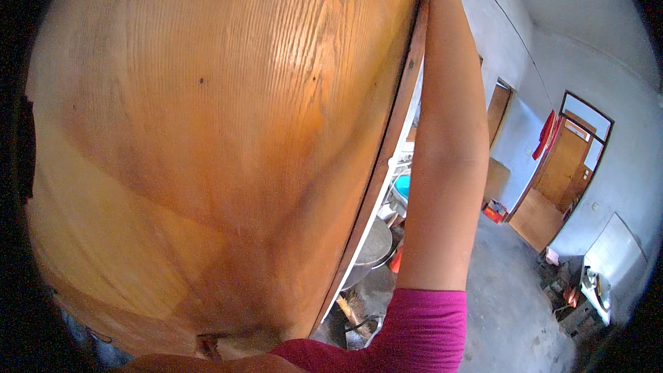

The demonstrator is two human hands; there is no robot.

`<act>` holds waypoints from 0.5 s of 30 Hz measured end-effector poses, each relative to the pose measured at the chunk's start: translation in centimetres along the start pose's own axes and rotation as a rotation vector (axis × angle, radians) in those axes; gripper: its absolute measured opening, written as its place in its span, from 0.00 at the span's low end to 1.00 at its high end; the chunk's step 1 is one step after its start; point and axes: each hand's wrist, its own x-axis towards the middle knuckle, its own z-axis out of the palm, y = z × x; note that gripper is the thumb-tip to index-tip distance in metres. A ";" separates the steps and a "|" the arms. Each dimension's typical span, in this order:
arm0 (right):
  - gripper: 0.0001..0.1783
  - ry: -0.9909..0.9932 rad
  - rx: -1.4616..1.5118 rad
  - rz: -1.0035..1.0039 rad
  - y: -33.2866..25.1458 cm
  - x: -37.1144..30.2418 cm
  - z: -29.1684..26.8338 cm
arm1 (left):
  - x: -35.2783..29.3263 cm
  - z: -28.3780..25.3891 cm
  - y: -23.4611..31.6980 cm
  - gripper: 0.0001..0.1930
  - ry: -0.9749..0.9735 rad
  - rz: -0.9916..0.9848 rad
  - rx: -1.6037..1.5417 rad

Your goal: The person wrings out a cloth in a bucket of water, then wipes a wall-mounted electrical switch and the surrounding wall. The person then wipes a wooden door and its frame with the cloth.

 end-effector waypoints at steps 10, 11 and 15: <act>0.21 -0.213 -0.077 -0.051 -5.6 -5.7 -10.6 | -0.1 2.5 -14.0 0.06 0.135 0.403 -0.023; 0.24 -0.269 -0.047 -0.034 -5.5 -7.1 -11.3 | -1.6 3.0 -14.4 0.06 0.097 -0.004 -0.355; 0.22 -0.333 -0.190 -0.010 -0.7 -12.1 -13.3 | -3.1 0.5 -3.2 0.07 -0.163 -0.016 -0.226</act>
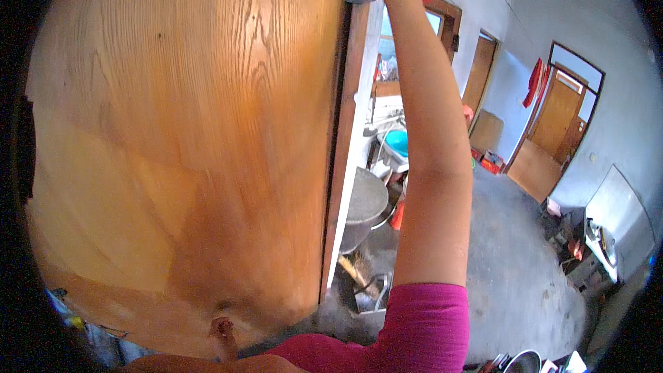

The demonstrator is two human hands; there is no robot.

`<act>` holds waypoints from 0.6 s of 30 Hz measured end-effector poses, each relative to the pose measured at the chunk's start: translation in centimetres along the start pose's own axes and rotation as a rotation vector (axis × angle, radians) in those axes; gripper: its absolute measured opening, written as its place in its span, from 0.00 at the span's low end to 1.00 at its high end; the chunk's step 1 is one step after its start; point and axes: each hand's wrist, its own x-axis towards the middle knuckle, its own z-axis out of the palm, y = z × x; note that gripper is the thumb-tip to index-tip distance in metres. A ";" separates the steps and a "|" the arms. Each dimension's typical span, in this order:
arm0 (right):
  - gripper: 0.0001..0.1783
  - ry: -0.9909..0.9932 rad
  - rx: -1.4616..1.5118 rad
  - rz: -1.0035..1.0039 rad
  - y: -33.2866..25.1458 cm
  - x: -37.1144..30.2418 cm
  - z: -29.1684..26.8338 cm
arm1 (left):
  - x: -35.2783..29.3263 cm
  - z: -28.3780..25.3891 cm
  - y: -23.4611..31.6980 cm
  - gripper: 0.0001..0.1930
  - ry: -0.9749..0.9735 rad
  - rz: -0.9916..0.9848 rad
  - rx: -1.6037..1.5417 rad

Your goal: The person wrings out a cloth in a bucket of water, then wipes a wall-mounted electrical switch and the surrounding wall. The person then wipes a wooden door and its frame with the cloth.

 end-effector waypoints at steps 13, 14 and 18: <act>0.17 -0.722 0.380 -0.040 6.0 -43.1 -10.7 | -8.8 -3.0 9.7 0.06 -0.350 0.199 0.311; 0.20 -0.708 0.646 0.066 9.1 -45.6 -10.3 | -8.7 -2.1 10.4 0.06 -0.398 0.234 0.289; 0.20 -1.072 1.524 1.057 10.1 -50.5 -13.0 | -8.8 1.4 13.6 0.07 -0.495 0.050 0.199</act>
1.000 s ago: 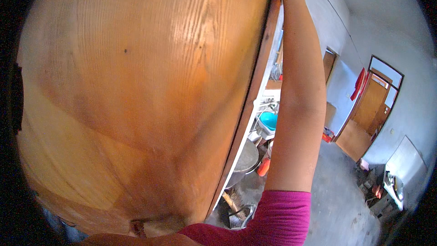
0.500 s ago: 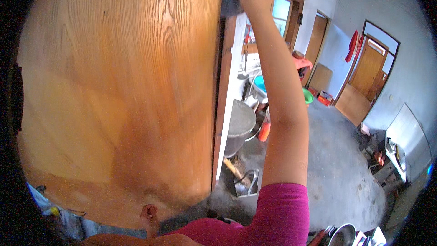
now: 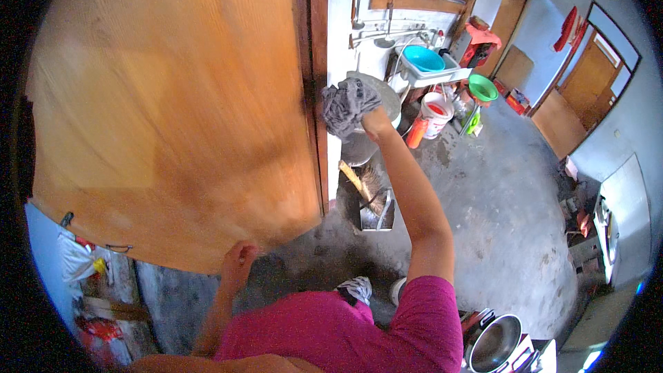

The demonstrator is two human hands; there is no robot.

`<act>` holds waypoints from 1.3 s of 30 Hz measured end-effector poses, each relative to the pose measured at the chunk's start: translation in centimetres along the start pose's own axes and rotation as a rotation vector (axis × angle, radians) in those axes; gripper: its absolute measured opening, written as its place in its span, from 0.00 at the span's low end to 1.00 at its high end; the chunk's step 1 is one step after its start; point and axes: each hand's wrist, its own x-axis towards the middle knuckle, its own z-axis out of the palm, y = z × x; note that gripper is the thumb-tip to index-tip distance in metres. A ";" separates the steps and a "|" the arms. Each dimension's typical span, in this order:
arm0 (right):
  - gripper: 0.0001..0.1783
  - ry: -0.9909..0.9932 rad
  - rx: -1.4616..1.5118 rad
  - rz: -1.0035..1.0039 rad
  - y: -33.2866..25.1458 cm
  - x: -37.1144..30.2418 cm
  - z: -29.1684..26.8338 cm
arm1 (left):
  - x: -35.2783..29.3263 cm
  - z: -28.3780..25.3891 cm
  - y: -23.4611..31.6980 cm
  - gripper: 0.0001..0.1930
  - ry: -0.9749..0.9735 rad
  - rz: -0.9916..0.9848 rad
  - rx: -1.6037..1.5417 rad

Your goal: The person wrings out a cloth in a bucket of water, then wipes a wall-mounted electrical switch and the surrounding wall. The person then wipes a wooden door and its frame with the cloth.

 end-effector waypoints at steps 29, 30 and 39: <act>0.15 0.191 0.009 0.408 3.5 -19.0 -20.2 | 31.0 -7.3 53.5 0.23 1.403 1.111 0.928; 0.12 0.222 0.058 0.430 4.2 -19.0 -19.8 | 31.3 -9.1 56.8 0.23 1.496 1.148 0.973; 0.17 0.097 -0.095 0.249 10.7 -20.8 -20.4 | 39.1 -18.5 71.2 0.21 1.803 0.767 1.638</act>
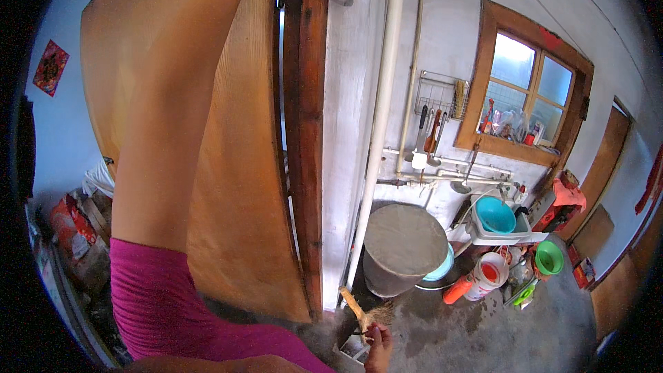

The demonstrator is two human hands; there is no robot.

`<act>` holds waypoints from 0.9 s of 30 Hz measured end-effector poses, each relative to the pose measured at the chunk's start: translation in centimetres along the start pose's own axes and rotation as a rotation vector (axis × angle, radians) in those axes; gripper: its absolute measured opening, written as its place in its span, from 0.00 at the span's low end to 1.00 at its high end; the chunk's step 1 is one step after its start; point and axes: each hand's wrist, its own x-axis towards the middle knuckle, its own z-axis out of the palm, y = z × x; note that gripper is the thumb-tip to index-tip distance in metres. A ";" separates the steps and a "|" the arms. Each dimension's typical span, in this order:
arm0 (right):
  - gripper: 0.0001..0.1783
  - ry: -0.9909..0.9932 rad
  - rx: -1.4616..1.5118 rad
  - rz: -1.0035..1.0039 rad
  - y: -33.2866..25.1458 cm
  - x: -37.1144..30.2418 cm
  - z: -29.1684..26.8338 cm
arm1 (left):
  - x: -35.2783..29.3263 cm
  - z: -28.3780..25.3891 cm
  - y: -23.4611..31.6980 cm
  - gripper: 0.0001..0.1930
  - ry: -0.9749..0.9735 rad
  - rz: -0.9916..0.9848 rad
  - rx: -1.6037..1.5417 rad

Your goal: The person wrings out a cloth in a bucket of water, then wipes a wall-mounted electrical switch and the surrounding wall. The person then wipes a wooden door and its frame with the cloth.

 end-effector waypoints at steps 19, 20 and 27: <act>0.10 0.067 0.181 0.440 -0.1 1.3 3.7 | -30.3 -19.0 9.8 0.19 -0.574 0.154 -0.289; 0.10 0.055 0.165 0.447 0.0 0.7 3.7 | -33.2 -21.2 10.5 0.19 -0.666 0.227 -0.263; 0.11 0.066 0.154 0.415 0.2 -1.2 1.2 | -37.9 -25.0 8.5 0.19 -0.776 0.457 -0.604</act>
